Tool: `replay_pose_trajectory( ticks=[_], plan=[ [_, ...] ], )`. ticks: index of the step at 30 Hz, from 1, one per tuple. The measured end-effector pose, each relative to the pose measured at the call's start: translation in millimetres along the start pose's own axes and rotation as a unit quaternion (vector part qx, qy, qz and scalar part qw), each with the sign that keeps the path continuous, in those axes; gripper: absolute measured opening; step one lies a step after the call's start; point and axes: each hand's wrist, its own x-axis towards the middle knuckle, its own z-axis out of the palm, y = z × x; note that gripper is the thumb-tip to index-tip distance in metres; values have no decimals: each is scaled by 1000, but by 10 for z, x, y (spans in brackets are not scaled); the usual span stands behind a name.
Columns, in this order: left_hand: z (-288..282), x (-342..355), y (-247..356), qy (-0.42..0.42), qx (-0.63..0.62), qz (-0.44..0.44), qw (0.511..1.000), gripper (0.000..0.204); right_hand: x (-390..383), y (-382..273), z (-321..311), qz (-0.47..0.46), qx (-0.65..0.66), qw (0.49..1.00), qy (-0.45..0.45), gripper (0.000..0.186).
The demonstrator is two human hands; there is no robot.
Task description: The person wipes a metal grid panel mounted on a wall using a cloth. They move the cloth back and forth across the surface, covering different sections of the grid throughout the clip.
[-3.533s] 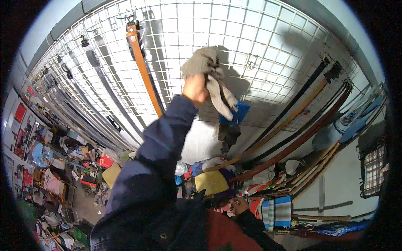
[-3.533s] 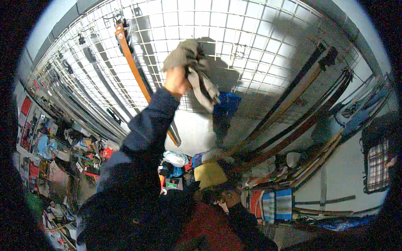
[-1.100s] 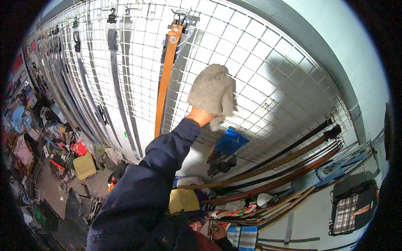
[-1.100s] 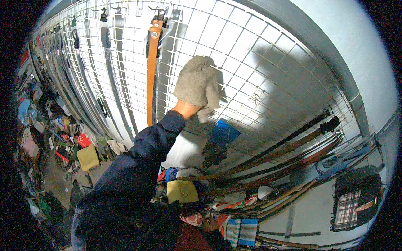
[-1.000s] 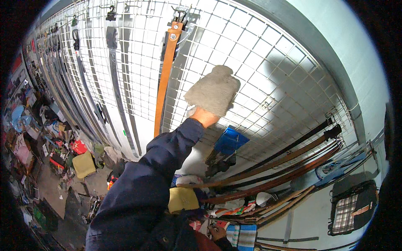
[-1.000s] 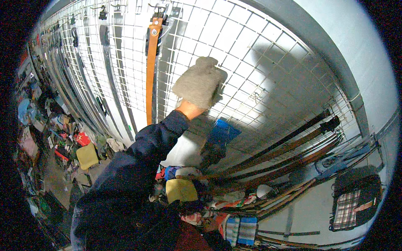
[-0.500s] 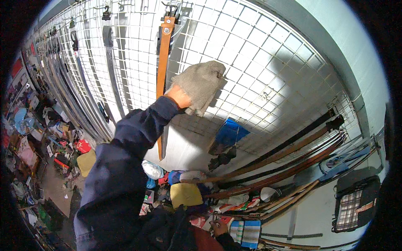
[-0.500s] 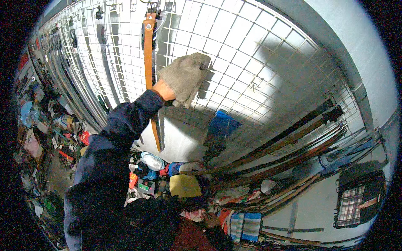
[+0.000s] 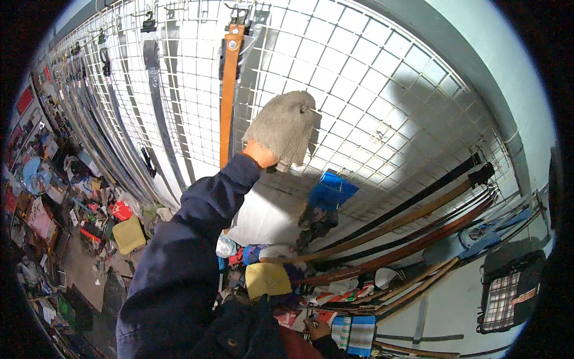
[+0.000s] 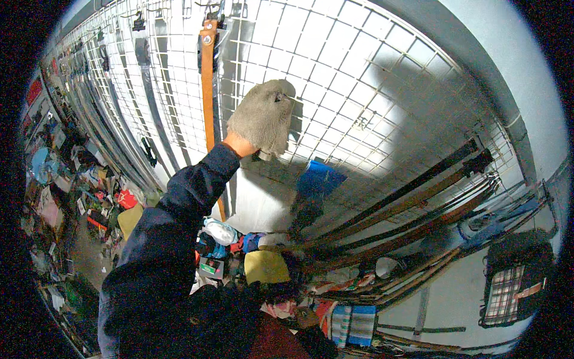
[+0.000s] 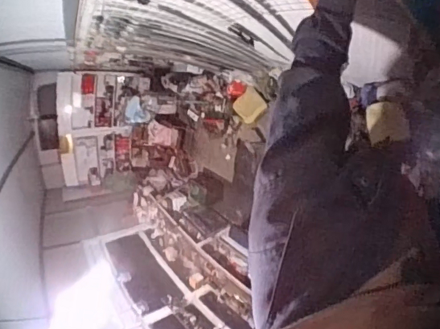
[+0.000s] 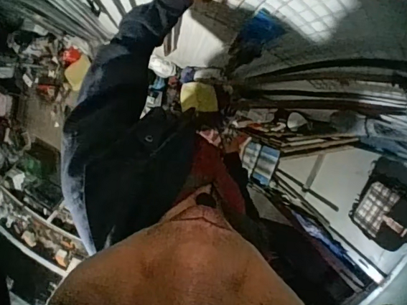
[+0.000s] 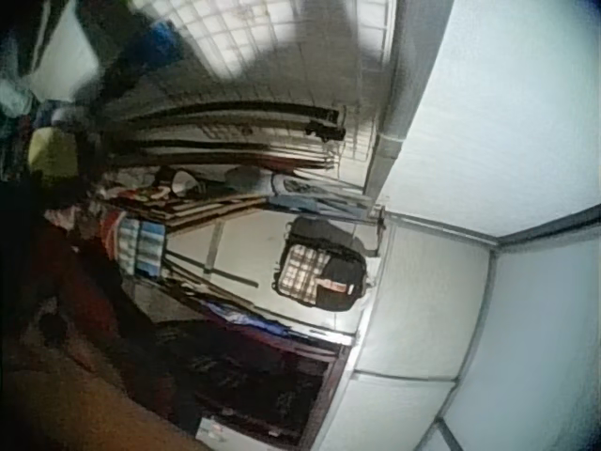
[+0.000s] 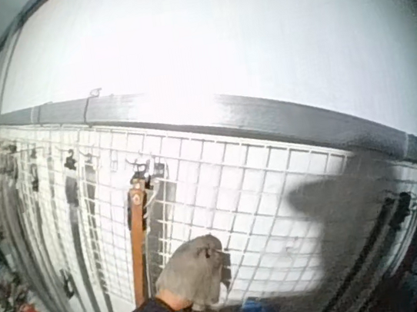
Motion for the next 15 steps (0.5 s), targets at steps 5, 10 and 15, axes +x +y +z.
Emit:
replay_pose_trajectory(
  ticks=[5,10,15],
  plan=[
    [-15,-78,-63,12,-5,26,1000,30,-239,-378,89,-105,-66,989,79,47],
    [-56,12,-85,2,-34,41,999,32,-41,-431,63,-5,-56,998,24,47],
    [-91,-104,-47,-107,25,78,991,29,266,-161,77,-7,7,1000,-12,44]
  ],
)
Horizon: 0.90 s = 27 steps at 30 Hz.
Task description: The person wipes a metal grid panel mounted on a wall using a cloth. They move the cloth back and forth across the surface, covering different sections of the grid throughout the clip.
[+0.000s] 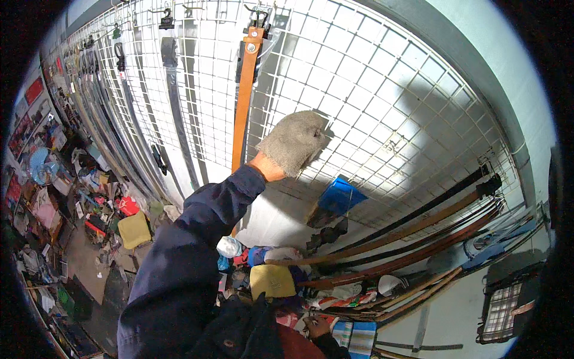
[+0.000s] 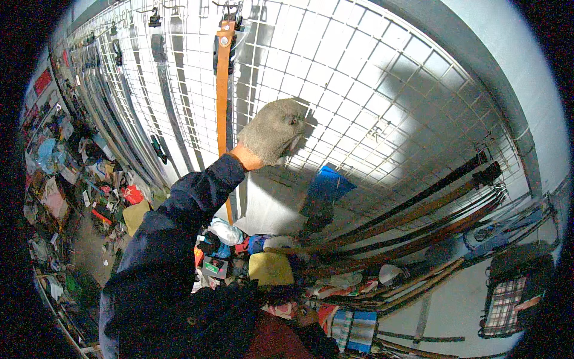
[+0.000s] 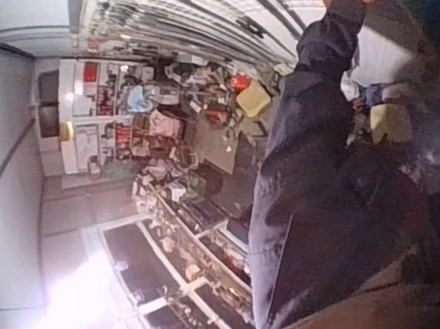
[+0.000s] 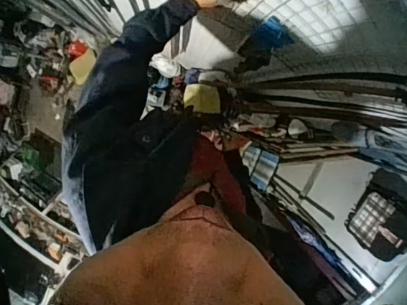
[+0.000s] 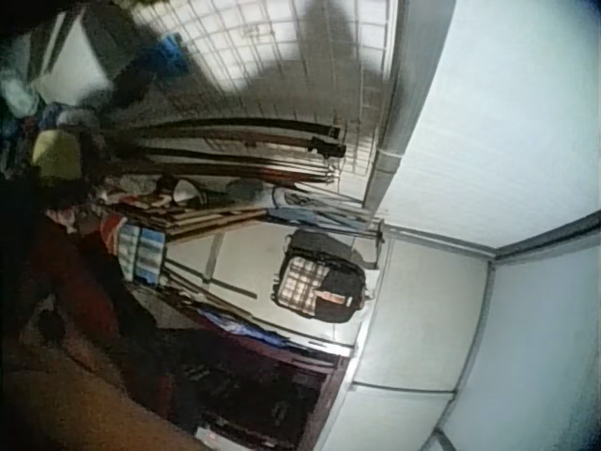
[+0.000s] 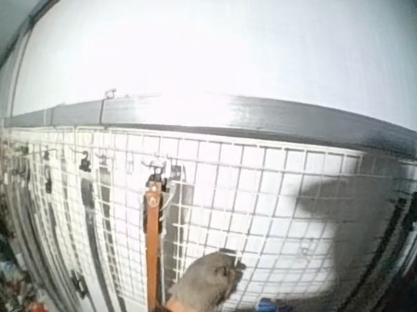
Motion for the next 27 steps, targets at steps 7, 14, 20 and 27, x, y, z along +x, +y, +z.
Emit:
replay_pose_trajectory(
  ticks=[7,14,20,27],
  plan=[
    [56,114,-100,100,-89,3,991,32,-91,24,27,-90,7,996,23,38],
    [90,156,-130,40,38,-31,998,36,-484,-257,61,-125,5,991,58,46],
    [333,-142,-75,-52,-14,-73,996,47,-402,-230,101,-85,-8,995,55,48],
    [398,-281,6,69,-42,-22,996,33,102,300,113,-175,27,982,62,46]
  ],
)
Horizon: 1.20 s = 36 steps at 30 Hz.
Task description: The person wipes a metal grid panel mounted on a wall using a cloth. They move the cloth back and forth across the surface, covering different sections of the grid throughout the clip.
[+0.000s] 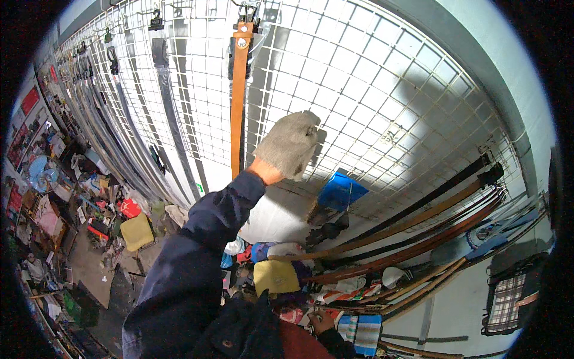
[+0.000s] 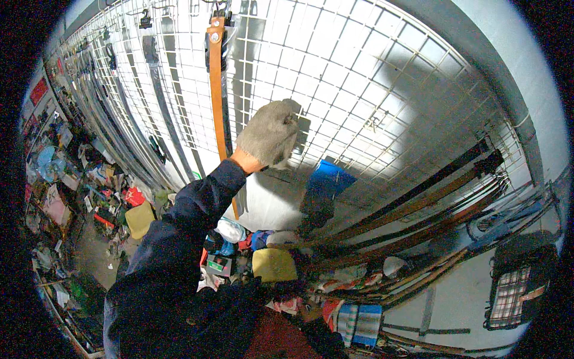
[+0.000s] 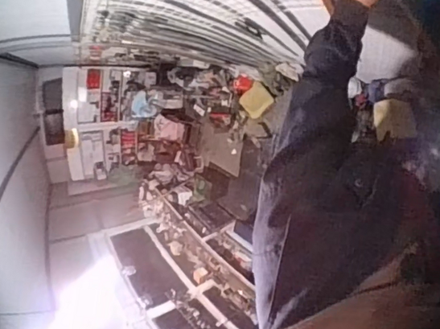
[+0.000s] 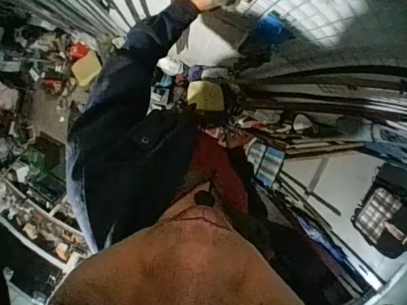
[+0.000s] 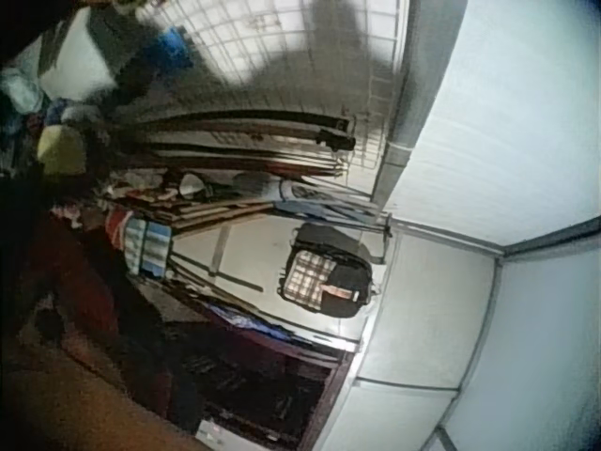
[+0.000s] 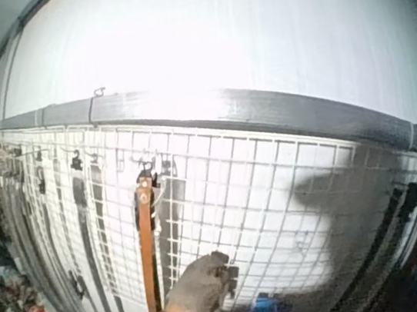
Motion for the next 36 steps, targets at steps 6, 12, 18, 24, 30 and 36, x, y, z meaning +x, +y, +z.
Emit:
replay_pose_trajectory(
  ticks=[6,12,18,24,30,36],
  plan=[
    [-92,9,34,-7,5,-25,1000,38,28,-12,-86,44,-13,997,-60,44],
    [-15,-250,-66,-9,44,-86,995,40,-51,-109,40,16,-161,987,16,43],
    [90,-445,-98,11,38,-85,996,45,-214,-248,79,24,-41,999,5,39],
    [179,-595,-160,-19,53,-112,992,56,-133,-345,42,24,-195,980,19,39],
    [-68,-253,-310,-70,59,-123,988,54,0,0,96,74,-213,973,44,41],
    [-331,14,-121,-48,69,-87,993,30,39,-130,82,20,-123,992,-6,48]
  ],
)
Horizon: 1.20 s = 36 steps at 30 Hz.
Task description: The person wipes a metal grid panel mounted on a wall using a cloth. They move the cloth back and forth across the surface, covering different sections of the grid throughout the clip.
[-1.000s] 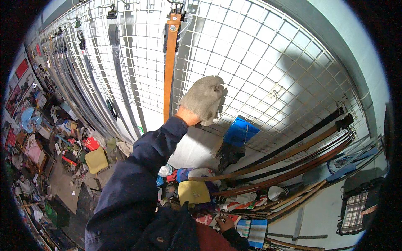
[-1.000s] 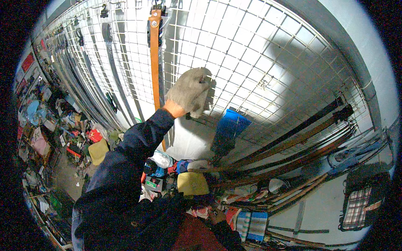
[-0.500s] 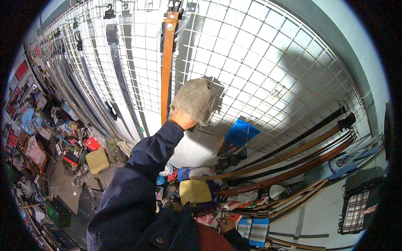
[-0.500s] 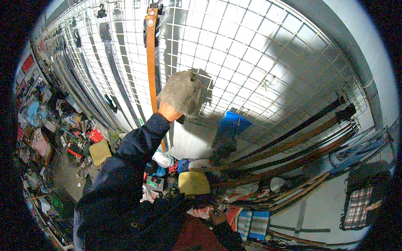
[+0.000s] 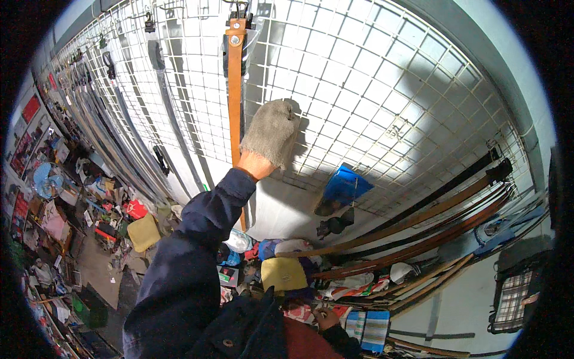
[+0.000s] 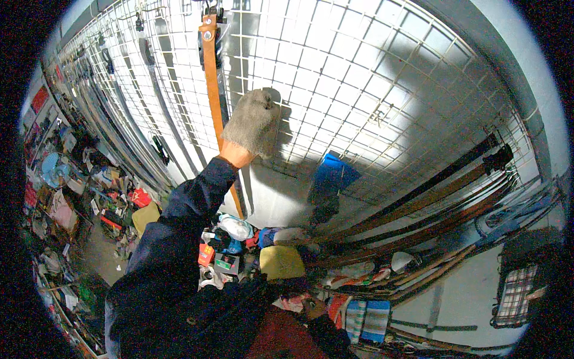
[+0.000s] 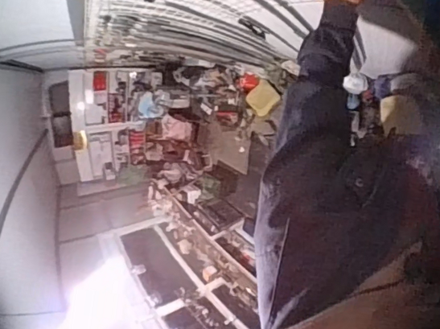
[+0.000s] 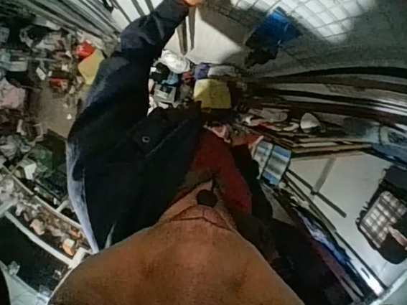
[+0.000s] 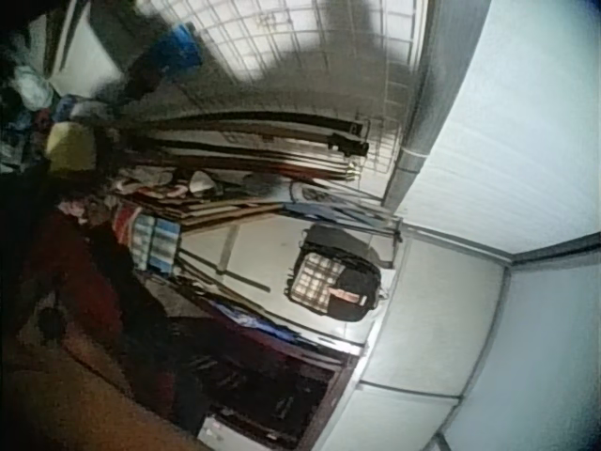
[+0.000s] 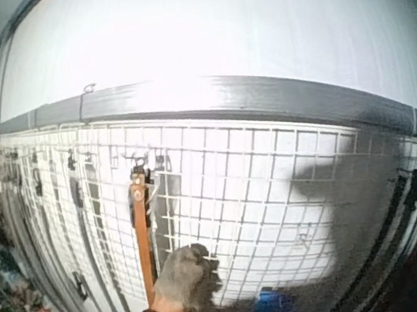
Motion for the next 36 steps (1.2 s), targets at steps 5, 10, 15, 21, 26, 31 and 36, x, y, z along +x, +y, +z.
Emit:
replay_pose_trajectory(
  ticks=[5,10,15,21,26,31,36],
  plan=[
    [64,-74,-19,52,-25,8,998,34,24,-213,-126,20,76,996,-44,47],
    [154,-46,-75,112,-24,10,993,35,27,-289,-143,21,38,997,-59,48],
    [162,-151,-21,61,10,-1,998,28,2,-392,-117,6,20,999,-48,50],
    [382,-691,88,-73,-30,-48,996,44,-53,-405,-130,-29,133,989,-62,53],
    [670,-921,8,-17,-69,-36,997,47,-116,-374,-62,-14,45,999,-16,51],
    [830,-629,77,26,-59,-47,997,37,-153,-293,-29,-5,-14,1000,10,49],
    [679,-425,315,13,-108,-134,985,15,-96,-97,92,31,188,982,-8,47]
  ],
)
